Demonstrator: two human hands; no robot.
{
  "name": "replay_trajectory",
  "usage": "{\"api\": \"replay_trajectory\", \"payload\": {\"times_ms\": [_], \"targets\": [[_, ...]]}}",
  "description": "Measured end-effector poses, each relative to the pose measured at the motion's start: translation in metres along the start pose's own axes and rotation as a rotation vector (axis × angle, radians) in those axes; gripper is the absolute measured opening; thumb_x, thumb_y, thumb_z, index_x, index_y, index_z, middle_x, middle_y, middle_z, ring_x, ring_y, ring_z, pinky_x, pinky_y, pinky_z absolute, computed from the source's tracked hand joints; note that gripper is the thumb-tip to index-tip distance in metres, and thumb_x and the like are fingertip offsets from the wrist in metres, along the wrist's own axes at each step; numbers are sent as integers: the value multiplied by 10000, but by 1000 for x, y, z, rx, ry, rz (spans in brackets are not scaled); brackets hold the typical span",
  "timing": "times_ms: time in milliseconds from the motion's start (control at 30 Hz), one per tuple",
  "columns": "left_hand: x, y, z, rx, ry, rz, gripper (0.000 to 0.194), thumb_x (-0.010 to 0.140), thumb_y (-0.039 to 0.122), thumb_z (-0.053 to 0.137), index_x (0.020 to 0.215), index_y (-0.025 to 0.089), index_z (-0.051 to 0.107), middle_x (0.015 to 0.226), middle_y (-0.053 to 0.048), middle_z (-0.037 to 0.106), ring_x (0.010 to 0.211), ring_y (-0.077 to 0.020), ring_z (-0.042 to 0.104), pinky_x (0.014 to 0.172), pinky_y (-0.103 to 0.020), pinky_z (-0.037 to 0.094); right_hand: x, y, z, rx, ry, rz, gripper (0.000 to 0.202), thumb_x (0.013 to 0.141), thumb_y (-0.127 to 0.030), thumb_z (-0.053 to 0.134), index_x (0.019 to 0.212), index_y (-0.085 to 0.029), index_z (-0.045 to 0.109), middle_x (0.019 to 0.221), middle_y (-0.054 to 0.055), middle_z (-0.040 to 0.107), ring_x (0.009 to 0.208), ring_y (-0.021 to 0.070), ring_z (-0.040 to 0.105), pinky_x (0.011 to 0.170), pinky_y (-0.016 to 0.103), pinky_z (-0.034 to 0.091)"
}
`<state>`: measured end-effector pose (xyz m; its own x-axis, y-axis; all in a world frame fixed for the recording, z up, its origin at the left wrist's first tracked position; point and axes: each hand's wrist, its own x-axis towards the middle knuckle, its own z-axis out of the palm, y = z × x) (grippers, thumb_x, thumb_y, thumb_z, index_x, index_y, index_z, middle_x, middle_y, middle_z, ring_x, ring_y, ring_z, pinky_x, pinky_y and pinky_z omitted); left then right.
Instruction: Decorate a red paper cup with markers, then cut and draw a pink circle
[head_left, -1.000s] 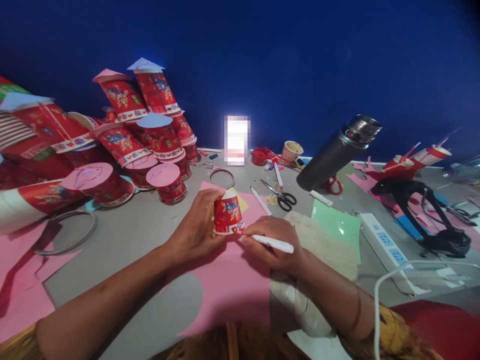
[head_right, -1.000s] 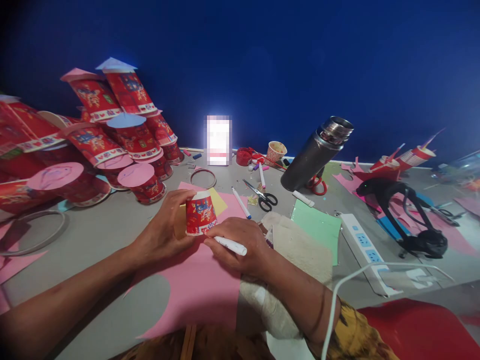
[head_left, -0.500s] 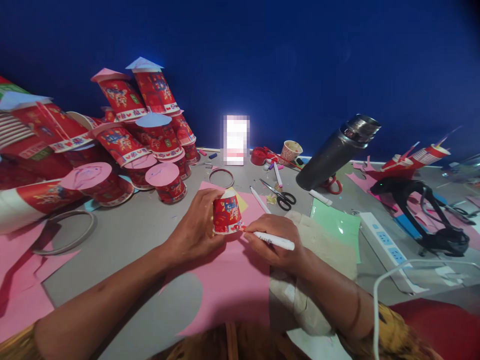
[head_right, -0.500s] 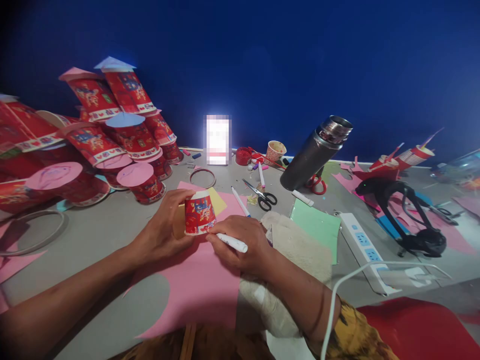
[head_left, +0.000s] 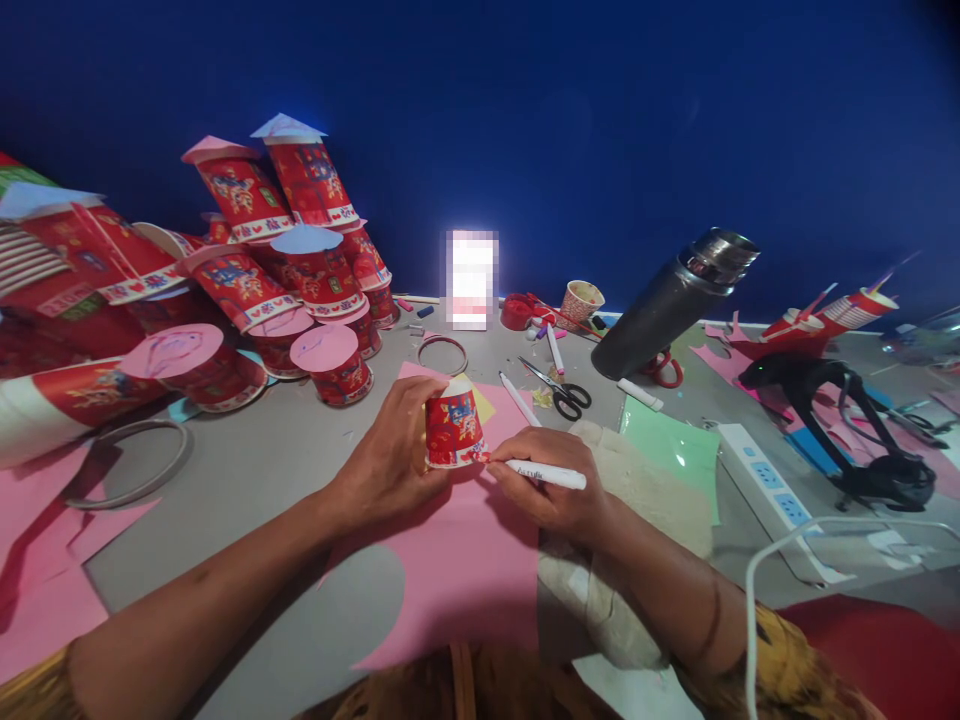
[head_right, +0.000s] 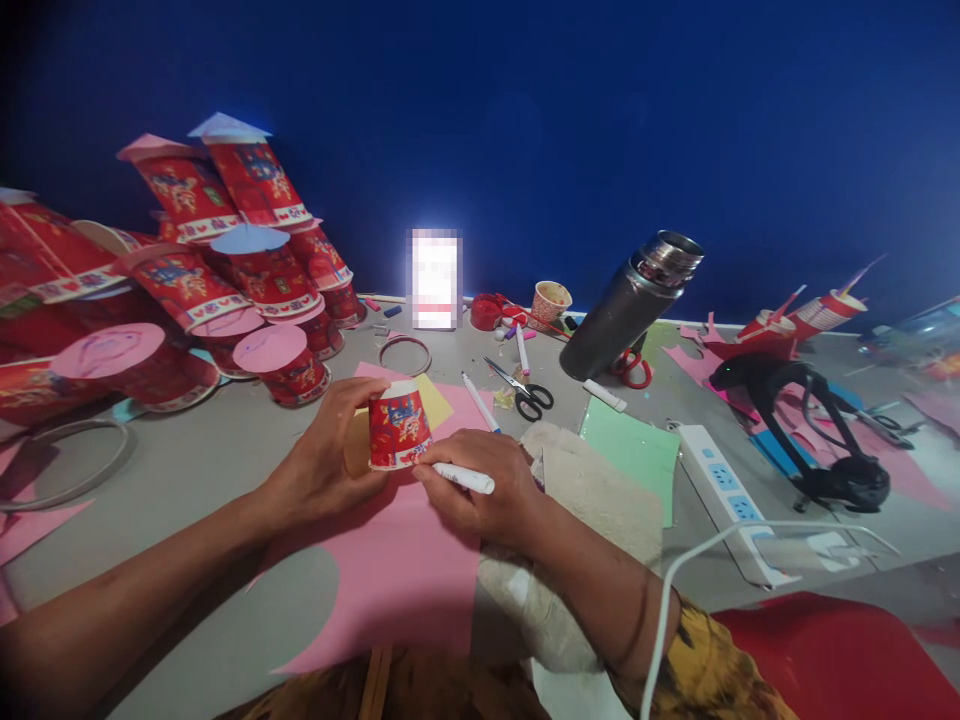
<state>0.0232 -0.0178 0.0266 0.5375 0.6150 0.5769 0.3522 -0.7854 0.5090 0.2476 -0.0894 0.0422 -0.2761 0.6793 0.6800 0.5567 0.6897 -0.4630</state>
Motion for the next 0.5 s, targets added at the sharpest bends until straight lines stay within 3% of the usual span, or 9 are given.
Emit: {"api": "replay_trajectory", "payload": {"times_ms": [300,500], "targets": [[-3,-12,3,-162,-21,-195,700,843,371,829,1425,271,453,1417,-129,552,1331,-339,593,1139,-585,517,5,2,-11,-4,109,54,108,1044,-210,614,1034,-210,721,893,53,823,787,170,781,716,274,609],[-6,-25,7,-181,90,-265,758,837,422,834,1467,283,435,1454,-127,478,1402,-347,545,1129,-582,552,4,18,-6,-74,114,43,155,1035,-175,606,1154,-217,694,990,77,816,875,201,781,797,321,621]]}}
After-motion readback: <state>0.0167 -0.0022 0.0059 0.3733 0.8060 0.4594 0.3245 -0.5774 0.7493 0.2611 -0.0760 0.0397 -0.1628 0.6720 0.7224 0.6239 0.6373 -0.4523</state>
